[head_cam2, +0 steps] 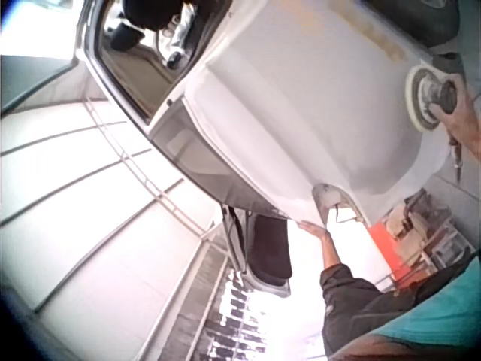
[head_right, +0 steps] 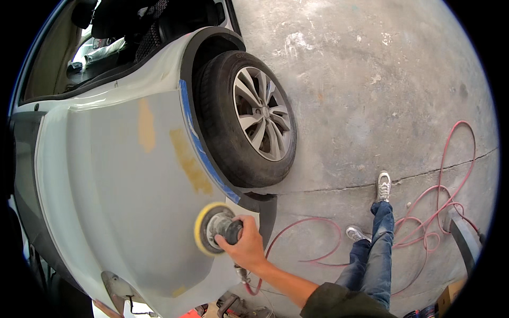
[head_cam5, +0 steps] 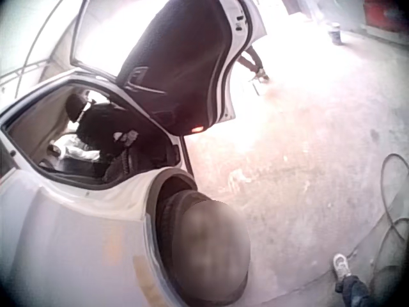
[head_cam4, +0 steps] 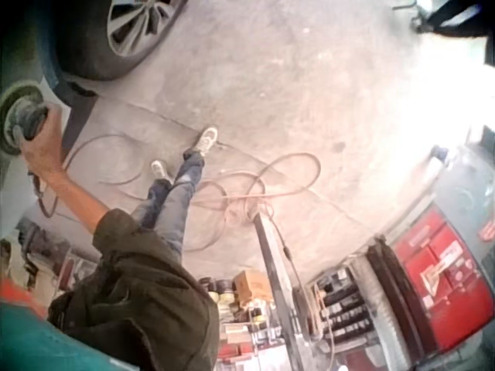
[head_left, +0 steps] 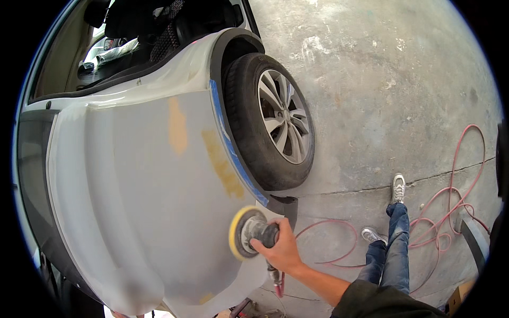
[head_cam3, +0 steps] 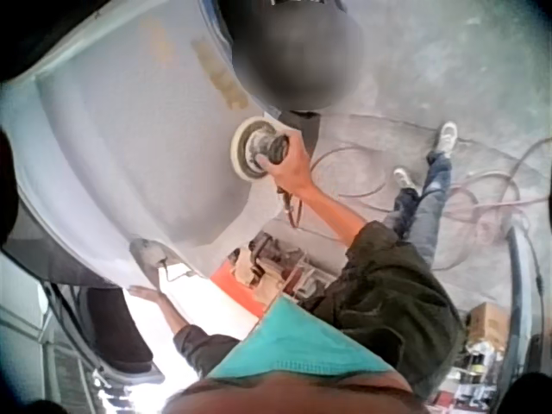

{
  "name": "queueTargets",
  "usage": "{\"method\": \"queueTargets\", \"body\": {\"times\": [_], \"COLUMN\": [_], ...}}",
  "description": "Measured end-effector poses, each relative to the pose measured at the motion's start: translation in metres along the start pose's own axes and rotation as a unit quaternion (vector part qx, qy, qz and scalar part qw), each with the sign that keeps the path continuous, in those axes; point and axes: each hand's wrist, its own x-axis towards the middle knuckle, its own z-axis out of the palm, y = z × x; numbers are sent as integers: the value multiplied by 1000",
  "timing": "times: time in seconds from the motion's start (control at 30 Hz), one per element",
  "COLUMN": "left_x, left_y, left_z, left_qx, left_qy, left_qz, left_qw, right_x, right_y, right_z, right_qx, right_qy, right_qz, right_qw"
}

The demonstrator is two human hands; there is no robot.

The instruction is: The person uses a rotary polisher to buff the exterior paint of a white car. They work on the rear quarter panel, the hood, and the front door, moving the tool in circular motions over taped-off areas.

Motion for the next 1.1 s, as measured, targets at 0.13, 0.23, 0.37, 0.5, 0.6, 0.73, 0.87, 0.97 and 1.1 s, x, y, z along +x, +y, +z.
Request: {"method": "queueTargets", "body": {"times": [0.13,0.23,0.37,0.5,0.6,0.73,0.87,0.97,1.1], "left_x": [5,7,6,14,14,13,12,13,14], "left_y": [11,15,20,31,33,35,41,44,45], "left_z": [4,3,2,3,6,6,6,7,7], "left_qx": [5,14,25,32,35,40,47,51,51], "left_qy": [2,1,3,0,0,1,2,-3,2], "left_qz": [-2,-4,-14,-11,-15,-20,-22,-24,-30], "left_qw": [1000,1000,1000,999,999,999,999,998,998], "right_x": [26,47,36,31,67,65,40,61,87], "right_y": [-29,-50,-35,-33,-69,-73,-60,-84,-113], "right_z": [20,23,19,15,18,18,13,17,31], "right_qx": [11,-1,-9,-11,-6,-19,-20,-16,-4], "right_qy": [-30,-32,-42,-43,-60,-80,-89,-85,-45], "right_qz": [20,7,49,35,0,41,80,48,-8], "right_qw": [999,999,998,998,998,996,993,995,999]}}
